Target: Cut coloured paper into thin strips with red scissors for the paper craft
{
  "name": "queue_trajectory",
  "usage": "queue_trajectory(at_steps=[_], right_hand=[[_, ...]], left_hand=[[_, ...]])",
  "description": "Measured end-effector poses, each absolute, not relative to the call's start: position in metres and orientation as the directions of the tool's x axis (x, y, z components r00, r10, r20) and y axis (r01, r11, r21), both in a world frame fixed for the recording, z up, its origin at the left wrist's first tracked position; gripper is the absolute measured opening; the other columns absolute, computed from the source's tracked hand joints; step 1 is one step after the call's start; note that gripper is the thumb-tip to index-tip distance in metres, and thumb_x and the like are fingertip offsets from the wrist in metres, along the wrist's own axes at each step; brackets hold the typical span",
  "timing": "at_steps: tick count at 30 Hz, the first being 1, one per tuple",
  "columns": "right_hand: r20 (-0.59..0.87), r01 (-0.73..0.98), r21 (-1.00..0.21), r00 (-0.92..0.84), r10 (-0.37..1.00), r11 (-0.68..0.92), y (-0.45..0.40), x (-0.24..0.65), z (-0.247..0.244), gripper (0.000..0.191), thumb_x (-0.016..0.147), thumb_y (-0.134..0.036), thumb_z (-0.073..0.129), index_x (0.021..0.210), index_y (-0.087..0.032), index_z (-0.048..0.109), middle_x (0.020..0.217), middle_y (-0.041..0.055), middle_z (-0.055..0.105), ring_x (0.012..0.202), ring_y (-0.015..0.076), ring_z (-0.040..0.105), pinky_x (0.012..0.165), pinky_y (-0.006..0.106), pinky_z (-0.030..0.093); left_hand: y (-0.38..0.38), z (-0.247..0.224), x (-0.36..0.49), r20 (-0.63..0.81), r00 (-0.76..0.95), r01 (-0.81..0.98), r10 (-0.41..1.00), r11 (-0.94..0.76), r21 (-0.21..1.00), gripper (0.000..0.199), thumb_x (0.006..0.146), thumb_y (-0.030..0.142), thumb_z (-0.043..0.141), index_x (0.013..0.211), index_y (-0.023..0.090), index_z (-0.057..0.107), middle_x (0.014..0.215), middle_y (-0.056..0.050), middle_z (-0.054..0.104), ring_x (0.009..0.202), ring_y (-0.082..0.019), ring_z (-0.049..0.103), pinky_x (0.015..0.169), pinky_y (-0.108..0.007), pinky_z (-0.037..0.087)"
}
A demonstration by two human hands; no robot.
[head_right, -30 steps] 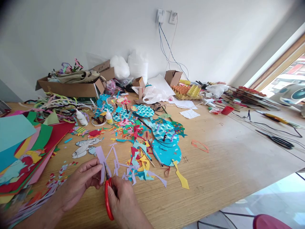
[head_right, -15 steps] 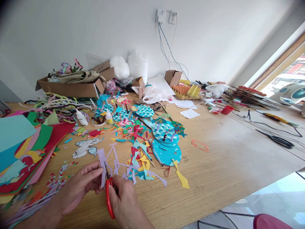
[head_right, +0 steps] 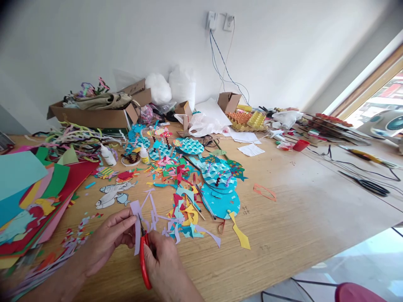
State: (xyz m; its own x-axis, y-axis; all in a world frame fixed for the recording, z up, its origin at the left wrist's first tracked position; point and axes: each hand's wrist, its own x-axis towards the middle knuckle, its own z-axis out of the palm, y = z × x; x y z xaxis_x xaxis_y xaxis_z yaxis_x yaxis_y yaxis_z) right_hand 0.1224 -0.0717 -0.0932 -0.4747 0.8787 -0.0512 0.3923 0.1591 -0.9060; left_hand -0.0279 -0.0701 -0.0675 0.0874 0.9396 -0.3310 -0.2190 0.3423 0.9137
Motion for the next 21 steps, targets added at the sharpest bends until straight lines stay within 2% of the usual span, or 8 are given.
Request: queue_trajectory(at_steps=[6,21], right_hand=[[-0.047,0.367,-0.918,-0.471,0.881,0.147,-0.0714,0.1221,-0.0939,0.025,0.082,-0.025,0.037,0.058,-0.018,0.037,0.054,-0.0046,0.037,0.053,0.0096,0.034,0.048,0.020,0.025],[-0.047,0.354,-0.923,-0.489,0.871,0.149,-0.0730,0.1229,-0.0937,0.026,0.086,-0.025,0.038,0.063,-0.016,0.046,0.057,-0.0040,0.042,0.054,0.0094,0.036,0.049,0.020,0.028]], left_hand=[[-0.0711,-0.0696,-0.0282,-0.337,0.112,-0.249,0.935,0.354,0.901,0.016,0.076,0.030,0.055,0.071,0.015,0.058,0.058,0.001,0.058,0.050,-0.009,0.051,0.049,-0.020,0.042],[-0.0780,-0.0676,-0.0232,-0.382,0.150,-0.283,0.912,0.410,0.867,0.017,0.077,0.029,0.054,0.069,0.015,0.058,0.057,0.001,0.058,0.049,-0.009,0.051,0.048,-0.021,0.040]])
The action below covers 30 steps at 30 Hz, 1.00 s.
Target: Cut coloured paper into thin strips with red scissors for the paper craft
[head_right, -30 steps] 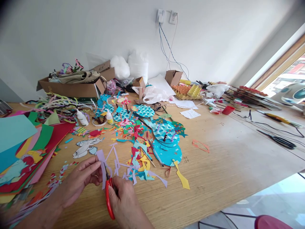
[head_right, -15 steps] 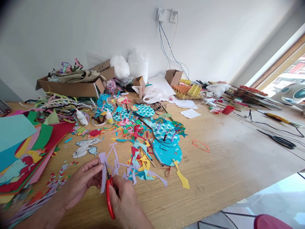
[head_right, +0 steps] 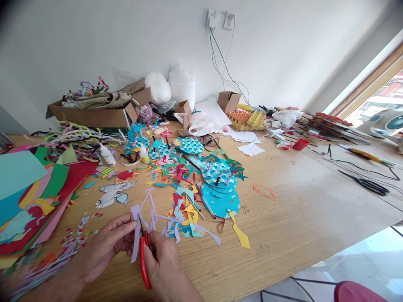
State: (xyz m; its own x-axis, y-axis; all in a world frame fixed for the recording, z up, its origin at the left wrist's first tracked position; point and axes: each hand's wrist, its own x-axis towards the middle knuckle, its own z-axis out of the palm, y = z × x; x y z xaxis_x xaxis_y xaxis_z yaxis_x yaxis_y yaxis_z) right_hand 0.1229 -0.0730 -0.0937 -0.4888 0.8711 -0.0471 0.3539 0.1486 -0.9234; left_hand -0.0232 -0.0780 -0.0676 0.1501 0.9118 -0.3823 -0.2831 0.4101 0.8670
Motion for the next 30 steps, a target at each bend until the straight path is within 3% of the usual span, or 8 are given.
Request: queue_trajectory(at_steps=[14,30], right_hand=[[-0.048,0.383,-0.910,-0.474,0.879,0.157,-0.0734,0.1230,-0.0956,0.028,0.084,-0.026,0.039,0.058,-0.017,0.042,0.054,-0.0050,0.039,0.052,0.0089,0.035,0.047,0.020,0.026],[-0.052,0.359,-0.924,-0.464,0.884,0.134,-0.0730,0.1233,-0.0968,0.028,0.085,-0.029,0.039,0.060,-0.017,0.044,0.056,-0.0042,0.040,0.053,0.0095,0.035,0.049,0.020,0.027]], left_hand=[[-0.0736,-0.0652,-0.0281,-0.340,0.055,-0.229,0.939,0.344,0.911,0.017,0.074,0.032,0.058,0.070,0.016,0.059,0.060,0.000,0.059,0.054,-0.011,0.052,0.050,-0.022,0.044],[-0.0763,-0.0681,-0.0222,-0.353,0.104,-0.254,0.930,0.368,0.894,0.018,0.076,0.031,0.055,0.068,0.016,0.059,0.060,0.001,0.059,0.055,-0.011,0.052,0.052,-0.023,0.042]])
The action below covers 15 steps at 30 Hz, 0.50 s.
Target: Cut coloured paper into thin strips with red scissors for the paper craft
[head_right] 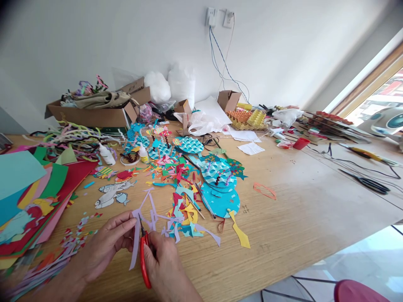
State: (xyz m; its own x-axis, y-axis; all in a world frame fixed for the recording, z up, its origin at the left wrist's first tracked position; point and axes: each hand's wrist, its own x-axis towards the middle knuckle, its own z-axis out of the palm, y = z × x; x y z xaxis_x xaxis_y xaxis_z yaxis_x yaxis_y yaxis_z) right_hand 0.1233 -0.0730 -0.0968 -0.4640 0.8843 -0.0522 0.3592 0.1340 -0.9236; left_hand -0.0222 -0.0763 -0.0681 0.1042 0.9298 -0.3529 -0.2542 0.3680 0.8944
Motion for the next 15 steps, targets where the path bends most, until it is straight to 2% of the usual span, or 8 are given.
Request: queue_trajectory(at_steps=[15], right_hand=[[-0.043,0.285,-0.953,-0.469,0.882,0.106,-0.0702,0.1230,-0.0964,0.027,0.085,-0.029,0.039,0.062,-0.016,0.046,0.057,-0.0040,0.040,0.055,0.0098,0.035,0.050,0.020,0.028]], left_hand=[[-0.0745,-0.0715,-0.0192,-0.390,0.125,-0.265,0.912,0.409,0.873,0.016,0.075,0.032,0.056,0.069,0.017,0.060,0.059,0.001,0.058,0.054,-0.011,0.051,0.051,-0.022,0.042]])
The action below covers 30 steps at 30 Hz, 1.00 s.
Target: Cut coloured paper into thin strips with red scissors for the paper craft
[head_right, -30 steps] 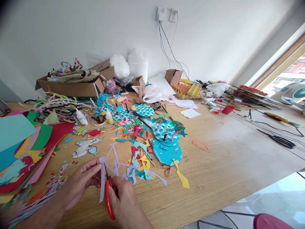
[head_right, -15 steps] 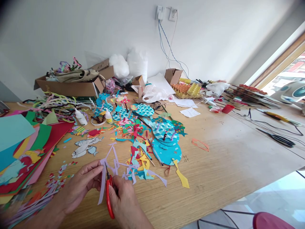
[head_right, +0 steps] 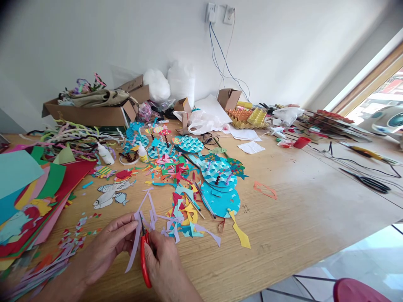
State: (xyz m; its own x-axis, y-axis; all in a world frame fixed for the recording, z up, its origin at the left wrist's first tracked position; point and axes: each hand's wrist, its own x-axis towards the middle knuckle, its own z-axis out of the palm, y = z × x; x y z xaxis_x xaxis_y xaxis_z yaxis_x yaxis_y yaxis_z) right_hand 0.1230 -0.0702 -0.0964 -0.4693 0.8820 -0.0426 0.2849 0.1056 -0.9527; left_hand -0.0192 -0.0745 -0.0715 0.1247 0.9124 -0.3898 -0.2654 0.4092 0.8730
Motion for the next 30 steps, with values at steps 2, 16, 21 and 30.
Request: queue_trajectory(at_steps=[2,16,21,30], right_hand=[[-0.047,0.291,-0.951,-0.470,0.881,0.105,-0.070,0.123,-0.098,0.025,0.086,-0.028,0.039,0.065,-0.016,0.048,0.059,-0.0032,0.043,0.056,0.0103,0.037,0.052,0.020,0.029],[-0.187,0.194,-0.975,-0.425,0.886,-0.113,-0.061,0.124,-0.096,0.026,0.082,-0.034,0.038,0.061,-0.019,0.039,0.053,-0.0054,0.035,0.048,0.0093,0.033,0.045,0.020,0.029],[-0.257,-0.034,-0.951,-0.464,0.848,-0.307,-0.059,0.123,-0.086,0.019,0.069,-0.033,0.054,0.066,-0.019,0.041,0.054,-0.0068,0.039,0.046,0.0080,0.038,0.044,0.019,0.033],[-0.239,-0.223,-0.911,-0.401,0.885,-0.347,-0.055,0.110,-0.083,0.023,0.053,-0.022,0.064,0.066,-0.019,0.045,0.054,-0.0076,0.045,0.044,0.0061,0.039,0.041,0.018,0.032]], left_hand=[[-0.074,-0.072,-0.019,-0.391,0.128,-0.262,0.911,0.411,0.873,0.016,0.075,0.031,0.055,0.069,0.017,0.059,0.059,0.001,0.057,0.053,-0.011,0.051,0.051,-0.022,0.042],[-0.064,-0.073,-0.027,-0.328,-0.014,-0.142,0.945,0.323,0.936,0.016,0.074,0.031,0.056,0.065,0.017,0.055,0.055,0.003,0.056,0.051,-0.011,0.052,0.048,-0.021,0.043],[-0.057,-0.066,-0.035,-0.195,-0.114,0.050,0.974,0.202,0.978,0.018,0.072,0.031,0.054,0.059,0.018,0.053,0.050,0.004,0.055,0.049,-0.012,0.054,0.047,-0.022,0.044],[-0.064,-0.060,-0.033,-0.171,-0.103,-0.011,0.980,0.171,0.985,0.018,0.076,0.034,0.050,0.067,0.019,0.054,0.058,0.003,0.057,0.054,-0.013,0.055,0.050,-0.024,0.046]])
